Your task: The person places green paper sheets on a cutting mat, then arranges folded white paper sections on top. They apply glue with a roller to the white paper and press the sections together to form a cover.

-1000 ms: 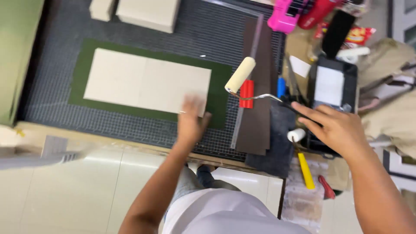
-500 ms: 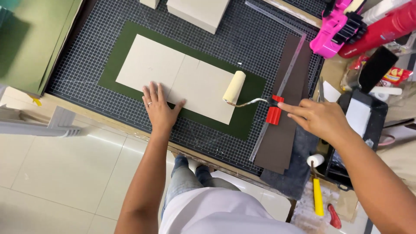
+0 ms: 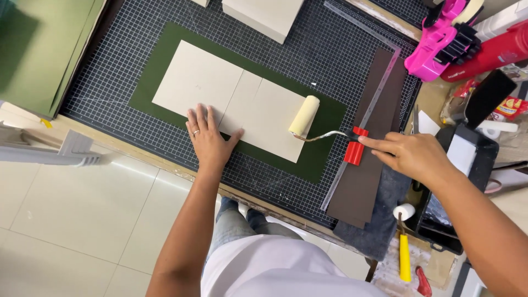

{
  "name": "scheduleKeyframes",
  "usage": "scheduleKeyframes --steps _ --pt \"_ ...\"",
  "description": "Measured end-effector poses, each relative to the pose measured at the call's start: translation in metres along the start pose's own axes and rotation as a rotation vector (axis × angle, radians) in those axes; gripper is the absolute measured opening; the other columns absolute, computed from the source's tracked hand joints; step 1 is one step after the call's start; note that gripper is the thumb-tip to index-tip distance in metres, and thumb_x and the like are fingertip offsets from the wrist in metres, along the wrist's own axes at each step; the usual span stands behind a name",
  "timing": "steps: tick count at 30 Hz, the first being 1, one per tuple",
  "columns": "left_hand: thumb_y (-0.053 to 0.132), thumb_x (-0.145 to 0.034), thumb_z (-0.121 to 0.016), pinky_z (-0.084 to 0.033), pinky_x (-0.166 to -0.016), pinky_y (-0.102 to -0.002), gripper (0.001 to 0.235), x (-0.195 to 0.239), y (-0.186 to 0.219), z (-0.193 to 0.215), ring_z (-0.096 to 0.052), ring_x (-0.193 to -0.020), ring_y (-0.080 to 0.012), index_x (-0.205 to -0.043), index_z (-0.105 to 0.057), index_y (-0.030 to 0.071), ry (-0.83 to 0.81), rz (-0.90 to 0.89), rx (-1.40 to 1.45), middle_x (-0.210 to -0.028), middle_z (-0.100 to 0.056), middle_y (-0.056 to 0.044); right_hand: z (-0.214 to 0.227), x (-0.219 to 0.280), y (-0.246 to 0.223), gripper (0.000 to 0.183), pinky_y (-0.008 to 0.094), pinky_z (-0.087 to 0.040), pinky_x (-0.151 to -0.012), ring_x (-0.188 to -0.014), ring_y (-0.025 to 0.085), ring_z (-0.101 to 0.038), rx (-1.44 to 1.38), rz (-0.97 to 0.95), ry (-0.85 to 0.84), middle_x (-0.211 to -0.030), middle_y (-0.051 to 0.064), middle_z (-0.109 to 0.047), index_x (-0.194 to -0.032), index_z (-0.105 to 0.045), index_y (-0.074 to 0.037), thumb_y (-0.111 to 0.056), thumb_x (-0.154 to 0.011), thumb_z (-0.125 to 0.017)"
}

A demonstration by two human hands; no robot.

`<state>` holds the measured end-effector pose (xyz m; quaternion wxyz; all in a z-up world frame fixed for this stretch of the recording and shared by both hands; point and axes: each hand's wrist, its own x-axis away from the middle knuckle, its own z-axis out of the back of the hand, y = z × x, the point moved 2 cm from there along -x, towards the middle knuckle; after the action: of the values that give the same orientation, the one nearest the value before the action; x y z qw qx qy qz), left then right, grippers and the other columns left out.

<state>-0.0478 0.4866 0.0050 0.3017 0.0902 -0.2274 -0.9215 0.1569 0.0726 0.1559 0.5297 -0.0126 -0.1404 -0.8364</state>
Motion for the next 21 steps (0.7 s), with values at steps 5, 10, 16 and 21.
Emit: scheduleKeyframes --steps 5,10,16,21 --pt "0.065 -0.086 -0.073 -0.004 -0.127 -0.056 0.108 -0.004 0.008 0.008 -0.003 -0.156 -0.0435 -0.16 -0.03 0.001 -0.119 0.082 -0.029 -0.169 -0.017 -0.022 0.012 -0.059 -0.038 0.041 0.035 -0.053 -0.051 -0.055 0.02 -0.065 -0.058 -0.065 -0.01 -0.074 -0.008 -0.059 -0.138 -0.059 -0.059 -0.043 -0.1 -0.059" --pt "0.064 -0.085 -0.074 0.003 -0.128 -0.053 0.109 -0.002 0.014 0.015 0.001 -0.157 -0.0411 -0.163 -0.027 0.005 -0.218 0.164 -0.022 -0.17 -0.015 -0.019 0.018 -0.065 -0.039 0.035 0.028 -0.056 -0.06 -0.056 0.016 -0.067 -0.191 -0.112 0.012 -0.072 -0.011 -0.069 -0.132 -0.067 -0.056 -0.041 -0.1 -0.062" --pt "0.065 -0.087 -0.074 -0.012 -0.126 -0.058 0.105 -0.001 0.004 0.005 -0.007 -0.156 -0.0423 -0.158 -0.033 0.0 -0.028 0.033 -0.028 -0.169 -0.019 -0.02 -0.01 -0.003 0.011 0.051 0.031 -0.043 -0.04 -0.053 0.015 -0.046 -0.039 -0.06 -0.079 -0.072 -0.009 -0.049 -0.146 -0.047 -0.062 -0.043 -0.101 -0.06" --pt "0.063 -0.087 -0.076 -0.012 -0.126 -0.059 0.104 -0.001 0.002 0.002 -0.009 -0.155 -0.0445 -0.156 -0.035 -0.003 -0.004 -0.012 -0.028 -0.167 -0.022 -0.022 -0.004 -0.045 -0.008 0.046 0.035 -0.038 -0.041 -0.053 0.016 -0.05 -0.105 0.017 0.038 -0.071 -0.009 -0.048 -0.144 -0.056 -0.056 -0.038 -0.102 -0.063"
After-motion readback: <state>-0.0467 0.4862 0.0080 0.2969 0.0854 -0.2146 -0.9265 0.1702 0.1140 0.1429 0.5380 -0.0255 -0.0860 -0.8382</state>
